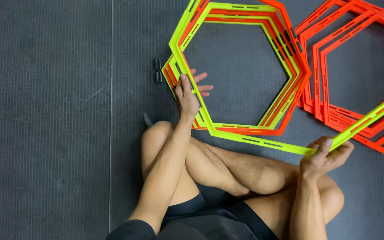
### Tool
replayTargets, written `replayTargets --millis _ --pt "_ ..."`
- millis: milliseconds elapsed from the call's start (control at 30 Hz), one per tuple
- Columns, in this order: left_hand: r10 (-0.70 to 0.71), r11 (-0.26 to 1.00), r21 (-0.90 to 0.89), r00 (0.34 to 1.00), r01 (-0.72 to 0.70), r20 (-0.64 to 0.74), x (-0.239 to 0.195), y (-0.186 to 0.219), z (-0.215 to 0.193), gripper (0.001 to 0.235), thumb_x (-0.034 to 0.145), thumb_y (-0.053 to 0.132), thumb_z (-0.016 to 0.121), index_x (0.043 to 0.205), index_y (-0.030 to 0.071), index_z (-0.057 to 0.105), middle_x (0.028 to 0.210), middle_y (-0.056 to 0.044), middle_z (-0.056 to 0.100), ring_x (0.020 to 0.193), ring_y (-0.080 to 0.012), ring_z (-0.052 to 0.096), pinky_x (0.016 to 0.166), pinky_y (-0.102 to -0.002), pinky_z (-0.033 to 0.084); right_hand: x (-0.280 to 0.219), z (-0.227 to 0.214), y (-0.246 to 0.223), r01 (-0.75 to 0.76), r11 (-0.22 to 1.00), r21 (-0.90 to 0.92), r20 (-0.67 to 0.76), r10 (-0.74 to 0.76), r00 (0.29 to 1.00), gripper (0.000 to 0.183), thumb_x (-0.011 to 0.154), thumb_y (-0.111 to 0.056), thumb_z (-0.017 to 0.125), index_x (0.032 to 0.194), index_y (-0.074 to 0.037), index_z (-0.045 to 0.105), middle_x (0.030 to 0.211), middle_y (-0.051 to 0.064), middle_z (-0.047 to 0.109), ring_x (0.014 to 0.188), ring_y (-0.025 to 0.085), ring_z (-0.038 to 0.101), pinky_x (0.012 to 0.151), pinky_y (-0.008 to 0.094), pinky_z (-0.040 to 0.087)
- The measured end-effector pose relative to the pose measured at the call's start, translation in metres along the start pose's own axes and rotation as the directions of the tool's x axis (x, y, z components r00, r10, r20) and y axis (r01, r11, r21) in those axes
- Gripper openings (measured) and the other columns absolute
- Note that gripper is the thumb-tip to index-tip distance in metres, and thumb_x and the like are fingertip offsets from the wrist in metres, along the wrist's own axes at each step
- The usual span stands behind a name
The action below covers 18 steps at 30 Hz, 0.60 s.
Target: The person sits on the floor and assembles hexagonal frames by connecting orange and yellow plastic pieces with black connectors. They repeatedly attach and detach connectors to form and separate the frames, organizing them into stacks.
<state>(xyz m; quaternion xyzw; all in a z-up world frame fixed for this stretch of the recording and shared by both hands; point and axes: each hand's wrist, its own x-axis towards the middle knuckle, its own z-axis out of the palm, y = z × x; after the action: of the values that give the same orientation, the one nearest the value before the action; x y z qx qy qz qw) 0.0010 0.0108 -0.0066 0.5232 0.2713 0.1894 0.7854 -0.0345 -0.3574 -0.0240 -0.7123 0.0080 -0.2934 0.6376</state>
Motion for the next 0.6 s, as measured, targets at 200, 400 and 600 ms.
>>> replayTargets --millis 200,400,600 --pt "-0.004 0.989 -0.148 0.986 0.029 0.168 -0.006 0.018 -0.002 0.073 0.099 0.058 0.033 0.140 0.000 0.052 0.127 -0.026 0.070 0.074 -0.0332 0.077 0.052 -0.029 0.060 0.004 -0.004 0.009 -0.058 0.998 0.017 -0.074 0.059 0.996 0.031 0.110 -0.031 0.062 0.108 -0.012 0.037 0.075 0.006 0.041 0.059 0.012 0.039 0.048 0.030 0.036" --pt "0.055 0.998 -0.014 0.979 -0.053 0.195 -0.006 0.018 0.000 0.067 0.100 0.052 0.038 0.144 0.001 0.044 0.136 -0.023 0.066 0.080 -0.0312 0.079 0.053 -0.027 0.059 0.001 0.000 -0.001 0.019 0.994 -0.110 -0.061 -0.026 0.998 0.027 0.115 -0.024 0.056 0.111 -0.007 0.036 0.078 0.007 0.041 0.063 0.014 0.041 0.054 0.031 0.041" --pt "0.006 1.000 0.004 0.993 -0.007 0.117 -0.007 0.014 0.002 0.069 0.100 0.053 0.032 0.143 0.000 0.047 0.133 -0.022 0.068 0.072 -0.0304 0.078 0.049 -0.026 0.056 0.001 0.003 -0.001 -0.019 0.996 -0.086 -0.036 0.015 0.999 0.029 0.114 -0.030 0.056 0.109 -0.010 0.035 0.081 0.005 0.040 0.065 0.011 0.039 0.055 0.028 0.039"
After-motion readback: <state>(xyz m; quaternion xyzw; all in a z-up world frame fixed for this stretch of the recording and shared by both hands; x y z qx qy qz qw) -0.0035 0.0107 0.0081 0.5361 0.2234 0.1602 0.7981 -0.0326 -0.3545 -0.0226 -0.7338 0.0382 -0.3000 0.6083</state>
